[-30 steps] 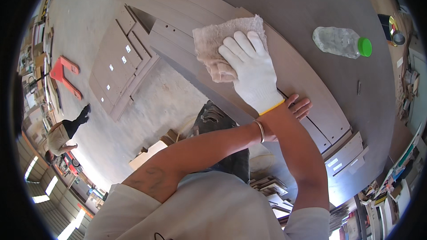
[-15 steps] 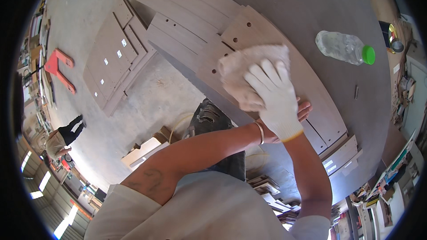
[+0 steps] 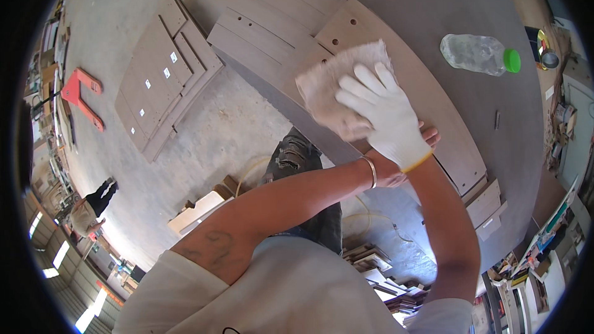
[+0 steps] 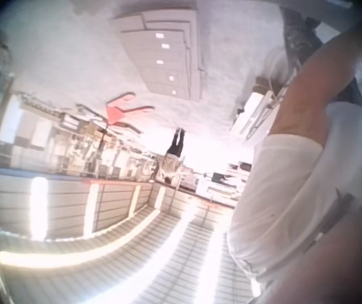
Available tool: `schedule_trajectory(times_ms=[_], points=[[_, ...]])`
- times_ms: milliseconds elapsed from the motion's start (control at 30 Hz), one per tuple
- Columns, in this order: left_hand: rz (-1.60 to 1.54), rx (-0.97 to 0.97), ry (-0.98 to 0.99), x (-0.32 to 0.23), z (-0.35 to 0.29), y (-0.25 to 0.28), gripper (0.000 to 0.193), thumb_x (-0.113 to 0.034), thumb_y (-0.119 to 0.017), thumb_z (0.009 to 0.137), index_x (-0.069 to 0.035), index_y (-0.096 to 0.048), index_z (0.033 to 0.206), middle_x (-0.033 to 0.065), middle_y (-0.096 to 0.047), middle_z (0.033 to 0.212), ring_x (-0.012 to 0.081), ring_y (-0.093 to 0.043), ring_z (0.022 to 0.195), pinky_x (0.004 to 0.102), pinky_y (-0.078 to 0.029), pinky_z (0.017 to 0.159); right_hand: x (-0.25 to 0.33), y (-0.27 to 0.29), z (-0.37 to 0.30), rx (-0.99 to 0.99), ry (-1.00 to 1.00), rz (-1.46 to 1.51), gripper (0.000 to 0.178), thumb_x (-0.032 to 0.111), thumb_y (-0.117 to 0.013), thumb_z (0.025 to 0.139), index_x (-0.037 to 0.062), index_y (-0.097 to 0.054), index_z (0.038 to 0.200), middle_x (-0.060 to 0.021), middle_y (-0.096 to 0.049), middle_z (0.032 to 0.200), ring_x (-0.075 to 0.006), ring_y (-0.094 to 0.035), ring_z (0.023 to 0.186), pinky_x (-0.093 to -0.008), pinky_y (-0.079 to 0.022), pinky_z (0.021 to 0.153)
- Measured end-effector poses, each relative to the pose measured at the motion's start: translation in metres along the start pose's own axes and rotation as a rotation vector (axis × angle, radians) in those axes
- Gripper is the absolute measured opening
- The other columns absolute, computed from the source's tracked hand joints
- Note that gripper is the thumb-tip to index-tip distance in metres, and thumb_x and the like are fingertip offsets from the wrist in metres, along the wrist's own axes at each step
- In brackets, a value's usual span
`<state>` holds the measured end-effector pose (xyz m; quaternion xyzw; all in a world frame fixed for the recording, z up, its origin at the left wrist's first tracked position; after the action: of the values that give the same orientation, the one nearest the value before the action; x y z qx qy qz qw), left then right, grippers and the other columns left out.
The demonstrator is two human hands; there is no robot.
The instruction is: The person wipes flat wooden panels on a workbench using a cloth and a liquid from a plastic bottle. They handle the panels one at a time, wiping both sides and edges, then stack them on the floor.
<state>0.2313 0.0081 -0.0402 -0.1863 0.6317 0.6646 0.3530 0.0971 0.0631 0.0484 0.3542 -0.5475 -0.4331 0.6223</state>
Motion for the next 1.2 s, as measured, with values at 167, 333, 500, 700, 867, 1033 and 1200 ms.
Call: schedule_trajectory(times_ms=[167, 333, 500, 700, 867, 1033, 1200], points=[[0.637, 0.095, -0.170, -0.013, 0.008, -0.001, 0.070, -0.041, -0.038, 0.106, -0.004, -0.034, 0.165, 0.0136, -0.026, 0.177, 0.0344, -0.019, 0.165, 0.0619, -0.011, 0.134, 0.055, -0.020, 0.044, -0.077, 0.202, 0.178, 0.029, 0.016, -0.068, 0.071, 0.0097, -0.066, 0.099, -0.0050, -0.063, 0.118, -0.0281, -0.056, 0.126, -0.0425, -0.044, 0.113], [0.588, 0.202, -0.073, 0.003, -0.003, -0.018, 0.062, -0.035, -0.035, 0.110, -0.009, -0.030, 0.167, 0.0135, -0.031, 0.174, 0.0311, -0.025, 0.163, 0.0550, -0.016, 0.134, 0.007, 0.004, -0.046, 0.244, -0.129, 0.199, 0.029, 0.011, -0.067, 0.073, 0.0108, -0.067, 0.102, -0.0064, -0.063, 0.121, -0.0278, -0.054, 0.133, -0.0389, -0.047, 0.113], [0.066, 0.041, -0.114, -0.010, 0.014, 0.054, 0.059, -0.019, -0.067, 0.092, -0.003, -0.056, 0.148, 0.0164, -0.052, 0.157, 0.0349, -0.037, 0.156, 0.0566, -0.024, 0.130, -0.032, 0.059, -0.281, -0.510, -1.154, 0.658, 0.048, 0.002, -0.057, 0.098, 0.0075, -0.062, 0.146, -0.0089, -0.070, 0.128, -0.0218, -0.064, 0.124, -0.0342, -0.051, 0.108], [0.453, -0.022, 0.061, 0.117, 0.018, 0.199, 0.059, -0.023, -0.060, 0.099, -0.012, -0.051, 0.156, 0.0132, -0.039, 0.169, 0.0341, -0.027, 0.161, 0.0615, -0.022, 0.129, 0.100, -0.037, -0.266, 0.280, -1.004, -0.306, 0.068, 0.036, -0.086, 0.080, 0.0113, -0.062, 0.140, -0.0133, -0.062, 0.141, -0.0369, -0.054, 0.139, -0.0605, -0.034, 0.123], [0.624, 0.090, 0.091, 0.153, 0.013, 0.199, 0.062, -0.027, -0.050, 0.108, -0.015, -0.035, 0.167, 0.0083, -0.025, 0.177, 0.0289, -0.020, 0.164, 0.0605, -0.018, 0.130, 0.098, -0.041, -0.066, -0.168, -0.696, 0.196, 0.048, 0.021, -0.072, 0.078, 0.0139, -0.069, 0.125, -0.0090, -0.062, 0.127, -0.0316, -0.054, 0.131, -0.0497, -0.034, 0.123], [0.631, 0.069, 0.005, 0.158, 0.015, 0.196, 0.061, -0.027, -0.048, 0.109, -0.015, -0.033, 0.167, 0.0075, -0.025, 0.177, 0.0286, -0.021, 0.164, 0.0610, -0.020, 0.129, 0.098, -0.066, -0.050, -0.355, -0.509, 0.172, 0.056, 0.019, -0.064, 0.088, 0.0018, -0.059, 0.141, -0.0146, -0.061, 0.144, -0.0346, -0.051, 0.142, -0.0478, -0.036, 0.125], [0.655, 0.078, 0.060, 0.154, 0.006, 0.202, 0.060, -0.026, -0.049, 0.109, -0.014, -0.034, 0.166, 0.0077, -0.025, 0.177, 0.0289, -0.022, 0.164, 0.0623, -0.025, 0.127, 0.103, -0.009, -0.203, -0.328, -0.744, -0.131, 0.044, 0.023, -0.079, 0.070, 0.0114, -0.060, 0.107, -0.0111, -0.057, 0.103, -0.0339, -0.058, 0.102, -0.0479, -0.045, 0.092]])
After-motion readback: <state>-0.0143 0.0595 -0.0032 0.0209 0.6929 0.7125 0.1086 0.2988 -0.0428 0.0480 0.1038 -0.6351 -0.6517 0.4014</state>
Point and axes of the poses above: each hand's wrist, its own z-axis towards the middle knuckle, its own y-axis out of the back of the hand, x = y × z, the point moved 7 cm from there along z, towards the middle knuckle
